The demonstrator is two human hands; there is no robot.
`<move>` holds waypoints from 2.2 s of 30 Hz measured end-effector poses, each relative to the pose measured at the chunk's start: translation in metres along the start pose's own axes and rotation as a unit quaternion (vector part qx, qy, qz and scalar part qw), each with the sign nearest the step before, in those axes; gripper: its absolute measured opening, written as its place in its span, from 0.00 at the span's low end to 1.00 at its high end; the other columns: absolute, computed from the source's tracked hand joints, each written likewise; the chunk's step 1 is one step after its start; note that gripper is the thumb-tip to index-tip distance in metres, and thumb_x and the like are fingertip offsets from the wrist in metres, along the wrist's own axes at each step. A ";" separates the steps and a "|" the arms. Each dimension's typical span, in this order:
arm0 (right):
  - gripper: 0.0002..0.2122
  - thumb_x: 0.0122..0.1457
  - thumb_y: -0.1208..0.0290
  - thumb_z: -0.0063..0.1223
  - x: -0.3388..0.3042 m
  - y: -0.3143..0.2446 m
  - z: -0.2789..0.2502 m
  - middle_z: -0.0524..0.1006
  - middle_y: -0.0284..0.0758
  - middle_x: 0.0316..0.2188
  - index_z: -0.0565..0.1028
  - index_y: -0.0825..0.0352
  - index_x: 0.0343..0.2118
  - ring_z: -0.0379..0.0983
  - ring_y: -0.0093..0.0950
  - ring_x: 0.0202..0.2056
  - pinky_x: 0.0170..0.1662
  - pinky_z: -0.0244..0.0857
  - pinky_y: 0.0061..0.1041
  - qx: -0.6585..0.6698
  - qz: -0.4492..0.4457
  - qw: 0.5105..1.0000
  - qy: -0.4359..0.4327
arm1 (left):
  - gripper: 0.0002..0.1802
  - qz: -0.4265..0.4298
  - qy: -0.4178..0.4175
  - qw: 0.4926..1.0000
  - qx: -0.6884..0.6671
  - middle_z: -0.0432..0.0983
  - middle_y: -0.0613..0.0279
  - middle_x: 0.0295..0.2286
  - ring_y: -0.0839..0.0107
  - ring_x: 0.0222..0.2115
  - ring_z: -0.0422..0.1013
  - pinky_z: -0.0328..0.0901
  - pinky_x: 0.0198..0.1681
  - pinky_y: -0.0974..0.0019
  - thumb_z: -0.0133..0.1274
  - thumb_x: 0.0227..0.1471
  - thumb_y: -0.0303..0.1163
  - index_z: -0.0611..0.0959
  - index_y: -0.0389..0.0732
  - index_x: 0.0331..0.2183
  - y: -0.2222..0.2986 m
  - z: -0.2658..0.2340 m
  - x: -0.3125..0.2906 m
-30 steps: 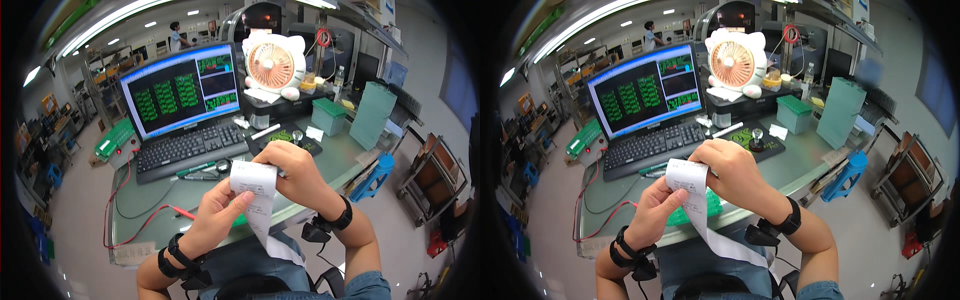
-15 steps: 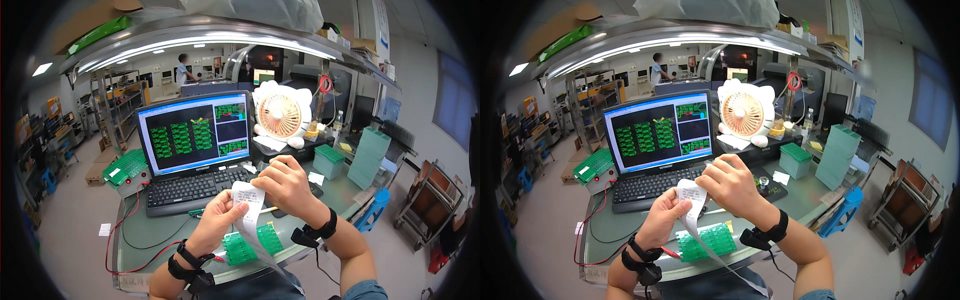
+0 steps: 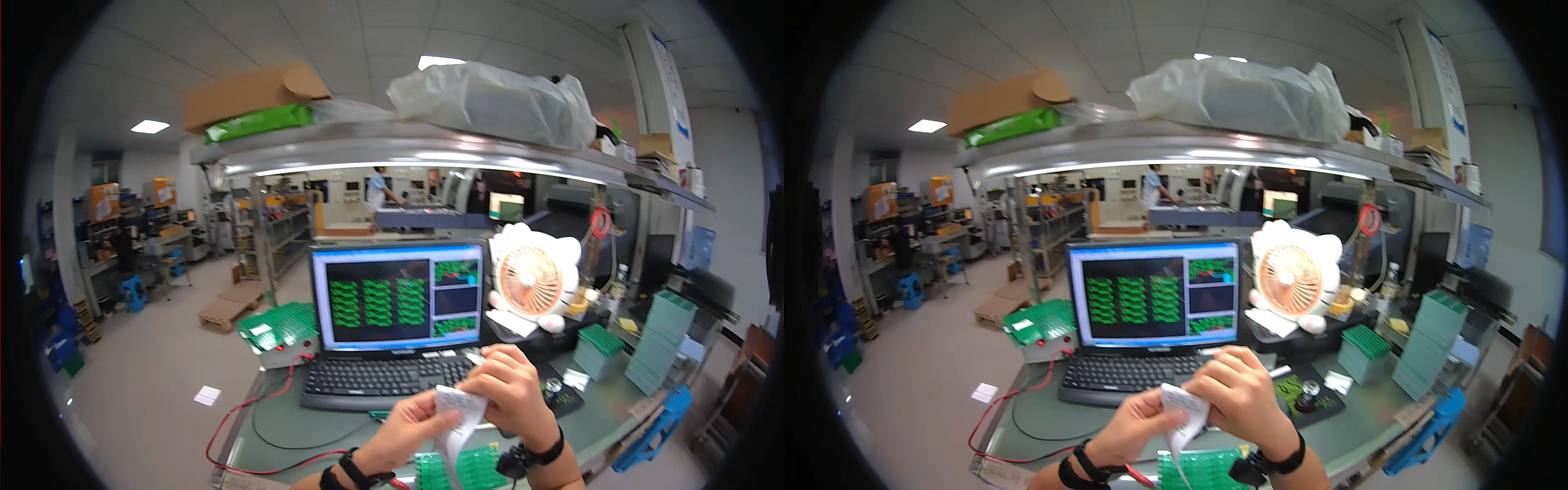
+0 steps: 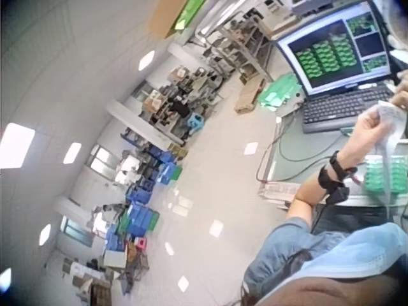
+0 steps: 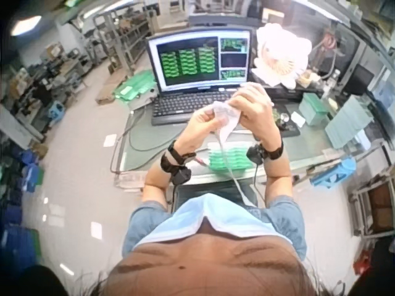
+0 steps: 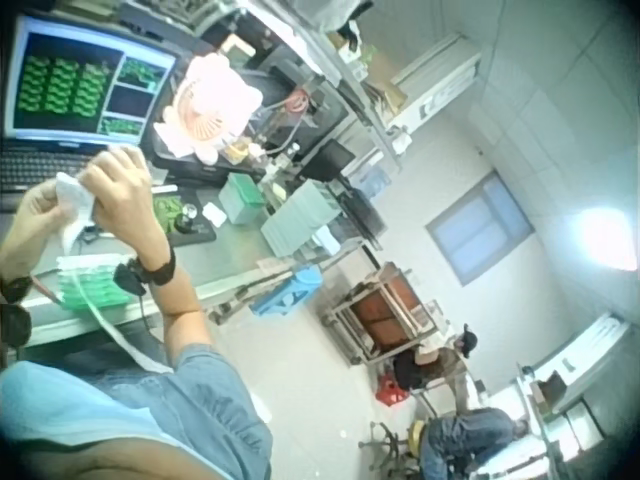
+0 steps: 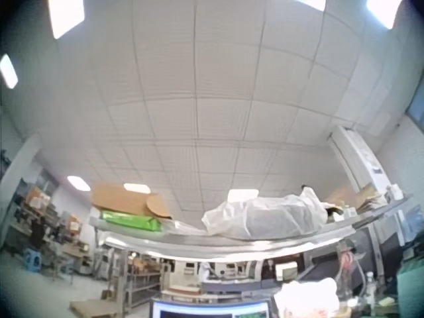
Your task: Using a multimeter to test components on a green printed circuit board while checking a printed parts list.
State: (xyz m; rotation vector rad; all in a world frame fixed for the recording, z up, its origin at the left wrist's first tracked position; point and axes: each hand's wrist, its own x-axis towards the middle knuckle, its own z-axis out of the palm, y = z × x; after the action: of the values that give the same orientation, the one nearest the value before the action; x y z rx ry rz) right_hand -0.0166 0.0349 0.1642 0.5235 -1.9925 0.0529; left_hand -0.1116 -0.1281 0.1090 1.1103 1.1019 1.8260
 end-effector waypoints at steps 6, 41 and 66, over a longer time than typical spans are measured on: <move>0.11 0.36 0.75 0.60 -0.002 -0.008 -0.001 0.73 0.27 0.22 0.76 0.59 0.27 0.72 0.29 0.29 0.42 0.65 0.31 0.040 0.015 0.999 0.012 | 0.14 -0.002 0.034 0.998 0.043 0.74 0.65 0.39 0.79 0.38 0.70 0.65 0.43 0.74 0.53 0.55 0.29 0.77 0.35 0.43 -0.001 -0.004 -0.007; 0.13 0.46 0.72 0.56 -0.023 0.030 0.021 0.72 0.27 0.26 0.75 0.60 0.38 0.71 0.27 0.32 0.37 0.63 0.28 -0.012 0.037 0.999 -0.003 | 0.16 0.096 0.124 0.983 0.093 0.73 0.63 0.40 0.78 0.40 0.69 0.64 0.44 0.72 0.51 0.56 0.27 0.71 0.34 0.46 -0.020 -0.011 0.017; 0.09 0.46 0.75 0.57 -0.010 0.031 0.029 0.74 0.32 0.27 0.74 0.64 0.32 0.71 0.33 0.30 0.37 0.64 0.31 0.095 0.076 0.991 -0.056 | 0.19 0.006 0.013 0.997 0.077 0.71 0.64 0.40 0.78 0.43 0.66 0.62 0.47 0.71 0.49 0.58 0.33 0.69 0.35 0.49 -0.012 -0.027 0.020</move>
State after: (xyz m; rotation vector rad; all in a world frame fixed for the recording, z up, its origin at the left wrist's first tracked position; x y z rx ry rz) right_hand -0.0494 0.0589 0.1477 0.5041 -2.1477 0.3170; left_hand -0.1424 -0.1140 0.0971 1.1867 1.2704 1.7942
